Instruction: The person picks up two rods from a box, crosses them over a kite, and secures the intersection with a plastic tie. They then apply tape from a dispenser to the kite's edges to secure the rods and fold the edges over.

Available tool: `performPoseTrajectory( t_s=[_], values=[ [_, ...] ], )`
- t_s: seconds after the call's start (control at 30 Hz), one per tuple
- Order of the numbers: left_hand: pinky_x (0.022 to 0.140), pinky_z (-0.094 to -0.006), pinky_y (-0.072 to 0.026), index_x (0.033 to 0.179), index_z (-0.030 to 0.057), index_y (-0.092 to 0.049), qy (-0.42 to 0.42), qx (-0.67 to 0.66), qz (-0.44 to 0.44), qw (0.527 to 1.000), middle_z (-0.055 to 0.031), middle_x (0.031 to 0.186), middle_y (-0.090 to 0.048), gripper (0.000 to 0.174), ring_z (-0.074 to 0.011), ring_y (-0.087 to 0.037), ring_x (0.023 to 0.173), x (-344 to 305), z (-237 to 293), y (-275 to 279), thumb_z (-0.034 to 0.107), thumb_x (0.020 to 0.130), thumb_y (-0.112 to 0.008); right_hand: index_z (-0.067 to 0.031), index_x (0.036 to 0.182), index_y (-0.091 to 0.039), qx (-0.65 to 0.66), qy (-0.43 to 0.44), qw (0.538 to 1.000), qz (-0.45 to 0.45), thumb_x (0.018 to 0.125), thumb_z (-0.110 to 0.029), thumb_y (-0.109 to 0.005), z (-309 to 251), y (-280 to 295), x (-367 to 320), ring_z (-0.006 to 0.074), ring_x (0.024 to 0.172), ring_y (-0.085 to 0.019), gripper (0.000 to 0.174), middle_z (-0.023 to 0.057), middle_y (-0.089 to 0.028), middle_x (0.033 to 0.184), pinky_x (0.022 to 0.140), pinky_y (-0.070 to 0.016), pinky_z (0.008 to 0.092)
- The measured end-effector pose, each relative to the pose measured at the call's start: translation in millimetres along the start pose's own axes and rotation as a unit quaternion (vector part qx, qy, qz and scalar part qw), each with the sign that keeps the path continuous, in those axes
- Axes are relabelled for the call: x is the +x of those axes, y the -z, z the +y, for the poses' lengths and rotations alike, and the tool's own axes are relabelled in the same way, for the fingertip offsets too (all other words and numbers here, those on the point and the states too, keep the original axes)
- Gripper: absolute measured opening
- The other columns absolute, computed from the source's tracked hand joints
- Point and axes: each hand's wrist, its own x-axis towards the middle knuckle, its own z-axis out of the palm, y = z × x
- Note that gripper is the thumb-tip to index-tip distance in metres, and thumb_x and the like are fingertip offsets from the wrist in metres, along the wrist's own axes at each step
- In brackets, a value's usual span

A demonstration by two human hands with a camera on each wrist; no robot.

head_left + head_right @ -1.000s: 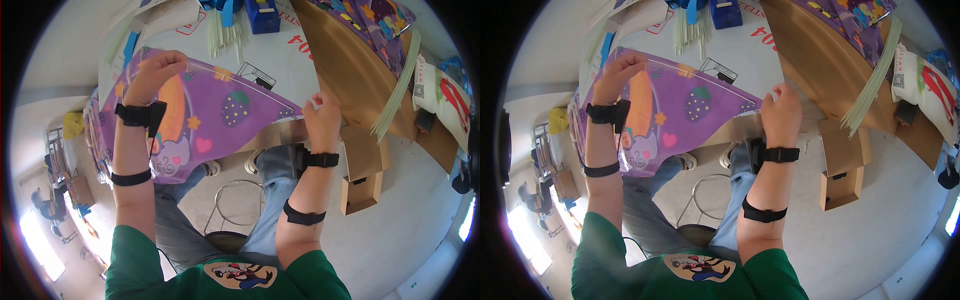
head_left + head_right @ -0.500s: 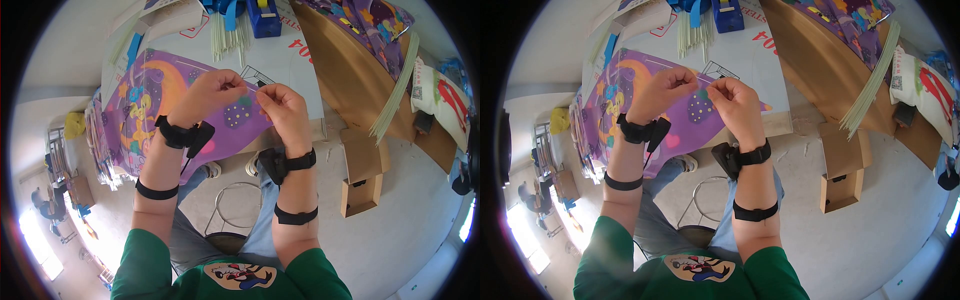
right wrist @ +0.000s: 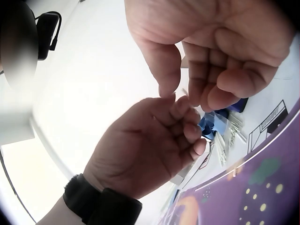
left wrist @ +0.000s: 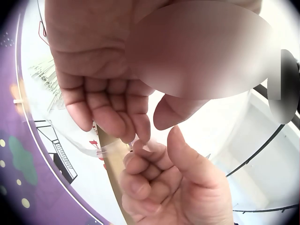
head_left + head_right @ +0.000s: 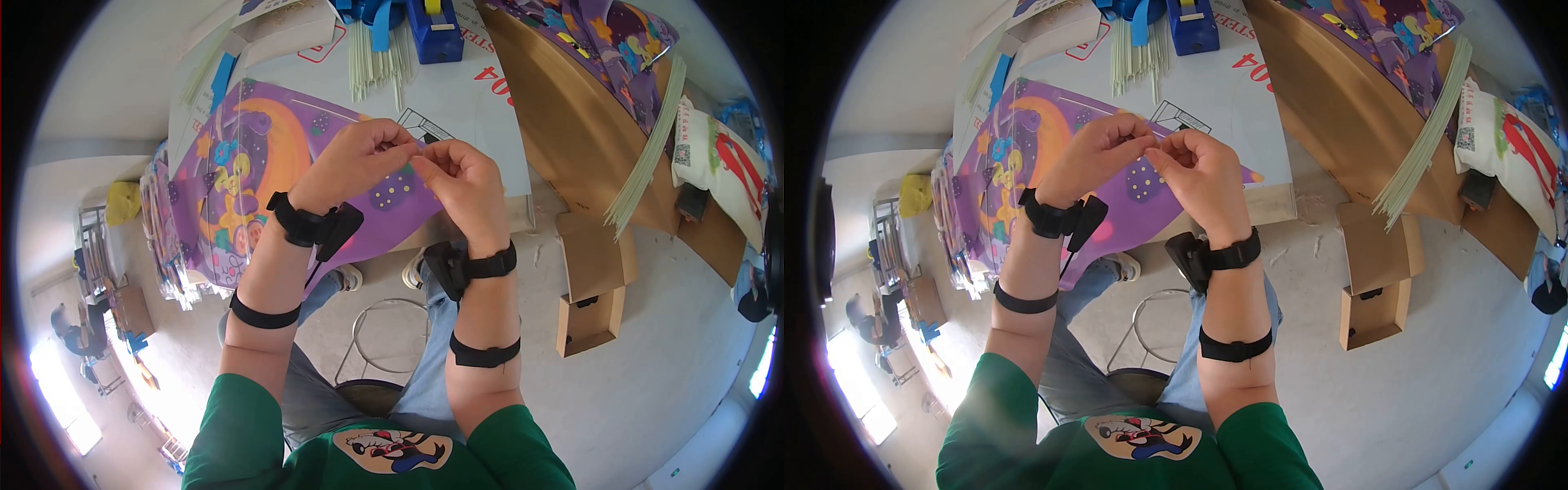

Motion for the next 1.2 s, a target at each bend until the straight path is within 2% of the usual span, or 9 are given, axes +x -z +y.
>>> performPoseTrajectory(
  t_s=[0.33,0.4,0.43,0.53,0.6,0.63,0.7,1.0,1.2],
  values=[
    [0.071,-0.0261,-0.0453,0.092,-0.0024,-0.065,-0.022,-0.079,0.009,0.997,-0.0068,0.082,-0.063,0.031,-0.0138,-0.057,0.08,8,-16,14,0.026,0.093,-0.052,0.0015,0.08,-0.062,-0.043,0.026,0.997,0.058,0.081,-0.008,-0.066,3,-3,2,0.0048,0.056,-0.052,0.01,0.0004,-0.059,0.062,0.052,-0.0408,0.0196],
    [0.085,-0.0284,-0.044,0.104,-0.0024,-0.06,-0.025,0.128,0.073,0.989,-0.0077,0.105,-0.061,0.029,-0.017,-0.056,0.098,17,-33,31,0.022,0.095,-0.048,0.0016,0.079,-0.062,-0.041,0.03,0.996,0.071,0.082,-0.008,-0.064,4,-3,1,0.0041,0.055,-0.051,0.01,-0.0002,-0.058,0.061,0.051,-0.04,0.0188],
    [0.085,-0.0284,-0.044,0.104,-0.0024,-0.06,-0.025,0.128,0.074,0.989,-0.0077,0.105,-0.061,0.029,-0.017,-0.056,0.098,19,-45,34,0.022,0.095,-0.048,0.0019,0.079,-0.062,-0.021,0.025,0.997,0.077,0.083,-0.007,-0.064,3,-3,0,0.0036,0.056,-0.051,0.01,-0.0006,-0.058,0.062,0.051,-0.0397,0.018],
    [0.092,-0.0362,-0.0439,0.116,-0.0011,-0.055,-0.088,0.218,0.108,0.966,-0.0177,0.126,-0.052,0.034,-0.029,-0.056,0.107,22,-82,36,0.023,0.092,-0.049,0.0023,0.079,-0.062,0.007,0.02,0.996,0.085,0.084,-0.007,-0.063,2,-2,0,0.0031,0.056,-0.051,0.011,-0.0013,-0.058,0.062,0.051,-0.0393,0.0169],
    [0.107,-0.0389,-0.0301,0.132,0.0003,-0.04,-0.112,0.489,0.077,0.861,-0.0171,0.144,-0.032,0.045,-0.0297,-0.036,0.131,21,-93,35,0.023,0.094,-0.045,0.0025,0.08,-0.062,0.015,0.019,0.996,0.087,0.084,-0.007,-0.063,2,-2,1,0.0031,0.056,-0.051,0.011,-0.0016,-0.058,0.063,0.051,-0.0393,0.0166],
    [0.107,-0.0389,-0.0301,0.132,0.0003,-0.04,-0.112,0.489,0.077,0.861,-0.0171,0.144,-0.032,0.045,-0.0297,-0.036,0.131,20,-98,35,0.023,0.094,-0.045,0.0026,0.08,-0.063,0.01,0.015,0.996,0.091,0.084,-0.008,-0.063,1,-2,0,0.0036,0.056,-0.052,0.011,-0.0013,-0.058,0.063,0.051,-0.0395,0.0169],
    [0.113,-0.0389,-0.0183,0.138,0.0017,-0.031,-0.096,0.495,0.036,0.863,-0.0146,0.148,-0.024,0.052,-0.0268,-0.018,0.139,14,-98,33,0.027,0.094,-0.044,0.0026,0.08,-0.063,0.005,0.01,0.995,0.094,0.084,-0.008,-0.064,1,-1,-1,0.004,0.056,-0.052,0.011,-0.001,-0.059,0.064,0.051,-0.0398,0.0173],
    [0.114,-0.0392,-0.0131,0.145,0.0104,-0.023,-0.099,0.517,-0.033,0.849,-0.015,0.151,-0.015,0.059,-0.0289,-0.013,0.14,5,-100,26,0.036,0.095,-0.041,0.0006,0.079,-0.062,0.053,0.021,0.988,0.144,0.083,-0.009,-0.066,11,15,-11,0.0041,0.056,-0.05,0.011,-0.0005,-0.059,0.066,0.05,-0.0382,0.0184],
    [0.113,-0.043,-0.0148,0.145,0.0194,-0.026,-0.132,0.539,-0.009,0.832,-0.0169,0.15,-0.018,0.061,-0.0325,-0.015,0.139,3,-103,23,0.047,0.093,-0.042,-0.0004,0.077,-0.061,0.044,0.01,0.985,0.166,0.084,-0.009,-0.066,19,30,-25,0.0034,0.055,-0.049,0.012,-0.0019,-0.058,0.065,0.049,-0.0365,0.018]
  ],
)
